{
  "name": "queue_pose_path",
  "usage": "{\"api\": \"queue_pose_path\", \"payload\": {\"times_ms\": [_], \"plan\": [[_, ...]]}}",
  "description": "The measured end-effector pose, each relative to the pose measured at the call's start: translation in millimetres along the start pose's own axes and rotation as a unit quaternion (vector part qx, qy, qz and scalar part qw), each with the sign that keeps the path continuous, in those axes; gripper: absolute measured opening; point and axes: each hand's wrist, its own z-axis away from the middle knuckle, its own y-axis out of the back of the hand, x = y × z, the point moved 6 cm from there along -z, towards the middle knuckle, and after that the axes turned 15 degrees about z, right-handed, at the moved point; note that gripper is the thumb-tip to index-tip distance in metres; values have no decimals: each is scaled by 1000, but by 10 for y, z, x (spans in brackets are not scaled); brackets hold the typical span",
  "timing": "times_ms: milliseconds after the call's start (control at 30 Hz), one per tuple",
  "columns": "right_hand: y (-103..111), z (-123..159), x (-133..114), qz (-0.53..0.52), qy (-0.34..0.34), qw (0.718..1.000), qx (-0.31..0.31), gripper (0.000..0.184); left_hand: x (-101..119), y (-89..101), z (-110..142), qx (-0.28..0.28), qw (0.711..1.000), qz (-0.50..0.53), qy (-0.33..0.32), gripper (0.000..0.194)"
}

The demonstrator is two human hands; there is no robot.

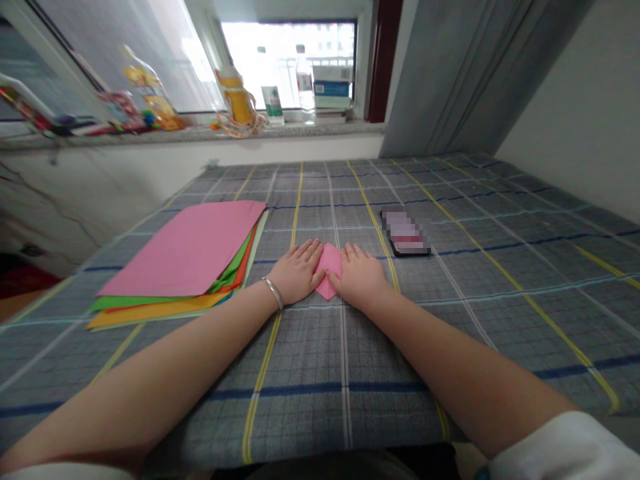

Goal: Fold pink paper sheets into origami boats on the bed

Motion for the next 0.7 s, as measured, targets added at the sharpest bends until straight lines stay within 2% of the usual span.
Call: {"api": "queue_pose_path", "payload": {"times_ms": [367, 700], "plan": [[166, 110, -31, 25, -59, 997, -49, 60, 44, 56, 173, -10, 1000, -10, 21, 64], [193, 144, -40, 29, -66, 997, -40, 60, 194, 205, 231, -3, 997, -63, 46, 57]]}}
